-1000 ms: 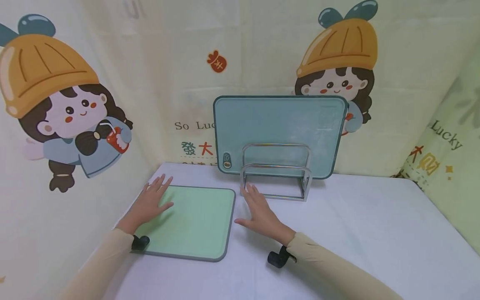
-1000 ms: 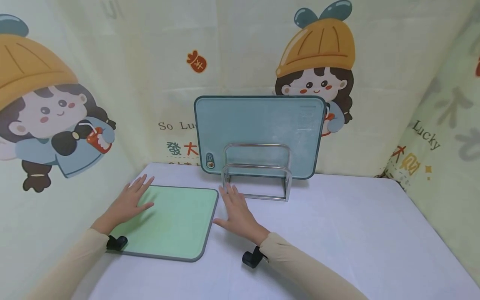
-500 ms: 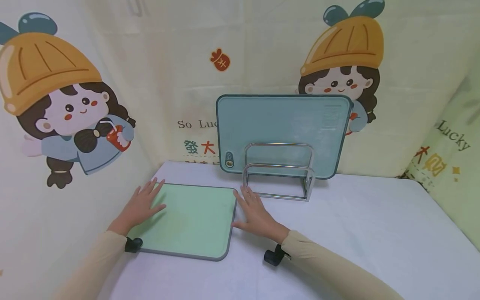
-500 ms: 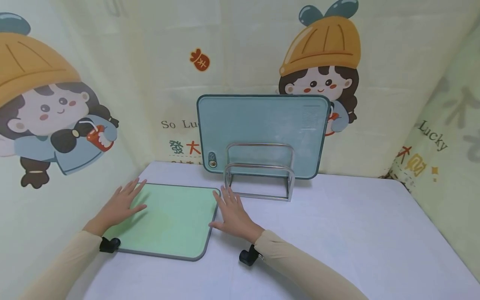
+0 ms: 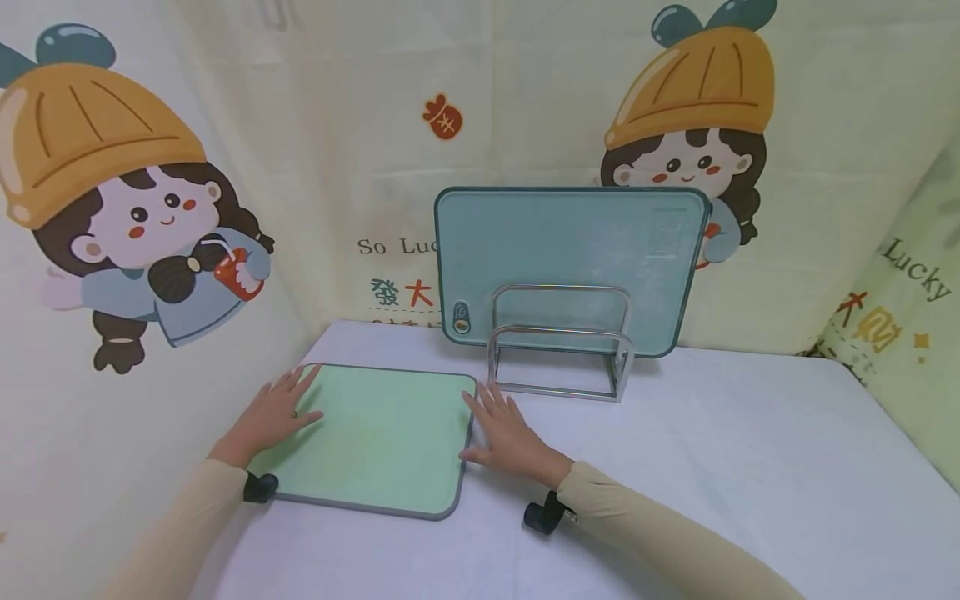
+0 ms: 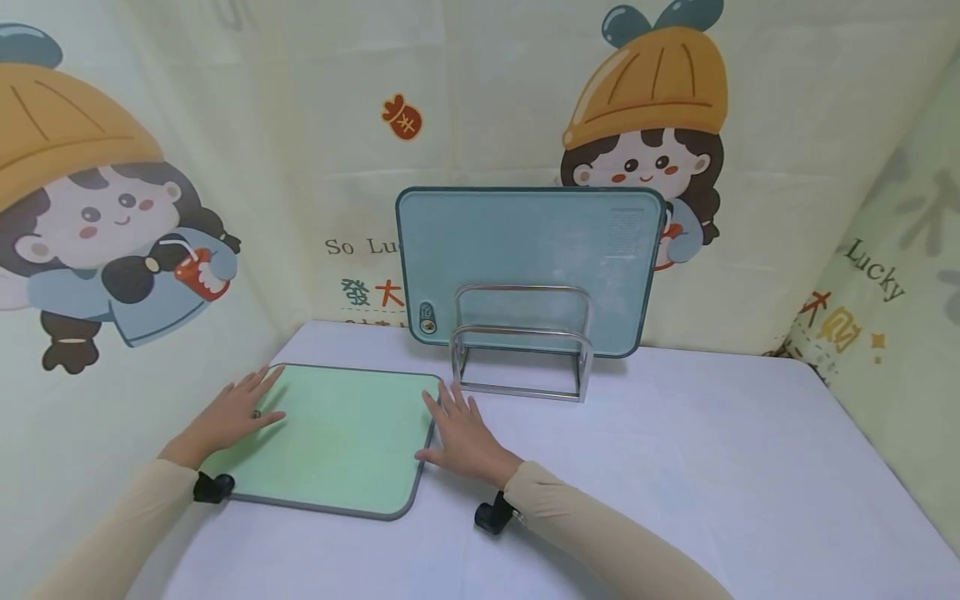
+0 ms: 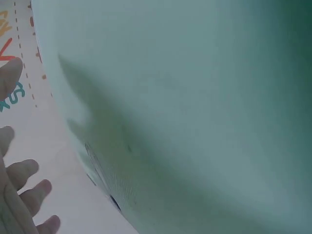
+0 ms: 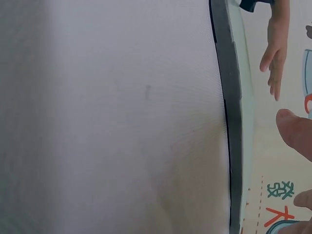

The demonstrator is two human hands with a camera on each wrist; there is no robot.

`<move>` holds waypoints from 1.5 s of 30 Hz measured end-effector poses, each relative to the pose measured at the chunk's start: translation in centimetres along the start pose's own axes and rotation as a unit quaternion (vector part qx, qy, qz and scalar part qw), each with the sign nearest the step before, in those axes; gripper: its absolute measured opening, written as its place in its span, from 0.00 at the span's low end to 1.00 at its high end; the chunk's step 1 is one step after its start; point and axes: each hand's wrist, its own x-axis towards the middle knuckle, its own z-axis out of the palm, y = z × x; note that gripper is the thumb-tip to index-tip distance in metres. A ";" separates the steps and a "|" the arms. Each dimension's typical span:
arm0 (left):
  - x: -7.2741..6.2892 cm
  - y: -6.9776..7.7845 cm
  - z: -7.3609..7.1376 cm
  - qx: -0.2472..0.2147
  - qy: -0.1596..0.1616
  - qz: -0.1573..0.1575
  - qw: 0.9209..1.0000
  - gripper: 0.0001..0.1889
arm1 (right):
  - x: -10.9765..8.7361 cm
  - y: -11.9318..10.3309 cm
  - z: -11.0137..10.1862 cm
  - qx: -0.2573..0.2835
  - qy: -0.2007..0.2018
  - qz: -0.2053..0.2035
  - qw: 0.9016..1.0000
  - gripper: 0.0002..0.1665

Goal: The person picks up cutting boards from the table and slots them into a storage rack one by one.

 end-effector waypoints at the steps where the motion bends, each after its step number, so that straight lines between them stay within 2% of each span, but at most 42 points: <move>1: 0.0 -0.1 0.0 -0.002 -0.003 -0.002 1.000 0.42 | 0.0 0.0 0.1 -0.002 -0.003 0.000 1.000 0.51; 10: 0.1 -1.0 0.1 0.021 -0.032 -0.029 0.999 0.43 | 0.2 -0.1 0.3 -0.017 -0.022 0.012 1.000 0.50; 18: 0.2 -2.2 0.2 0.011 -0.045 -0.034 0.998 0.43 | 0.4 -0.5 0.6 -0.017 -0.036 0.017 0.999 0.50; 27: -0.2 -1.9 0.3 -0.006 -0.069 -0.044 0.997 0.41 | 0.6 -0.6 1.3 -0.042 -0.057 0.013 0.997 0.47; 35: 0.1 -1.7 0.0 -0.006 -0.108 -0.059 0.992 0.41 | 0.6 -0.8 1.3 -0.059 -0.082 0.001 0.995 0.39; 37: 0.3 -1.7 -0.2 -0.023 -0.121 -0.063 0.990 0.42 | 0.7 -0.7 1.3 -0.064 -0.087 0.000 0.994 0.38; 40: 0.6 -1.9 -0.7 -0.076 -0.143 -0.071 0.984 0.43 | 0.7 -0.6 1.5 -0.064 -0.089 0.001 0.994 0.37; 45: 1.0 -2.8 -1.6 -0.186 -0.166 -0.090 0.964 0.40 | 0.7 -0.6 1.5 -0.053 -0.093 0.004 0.994 0.37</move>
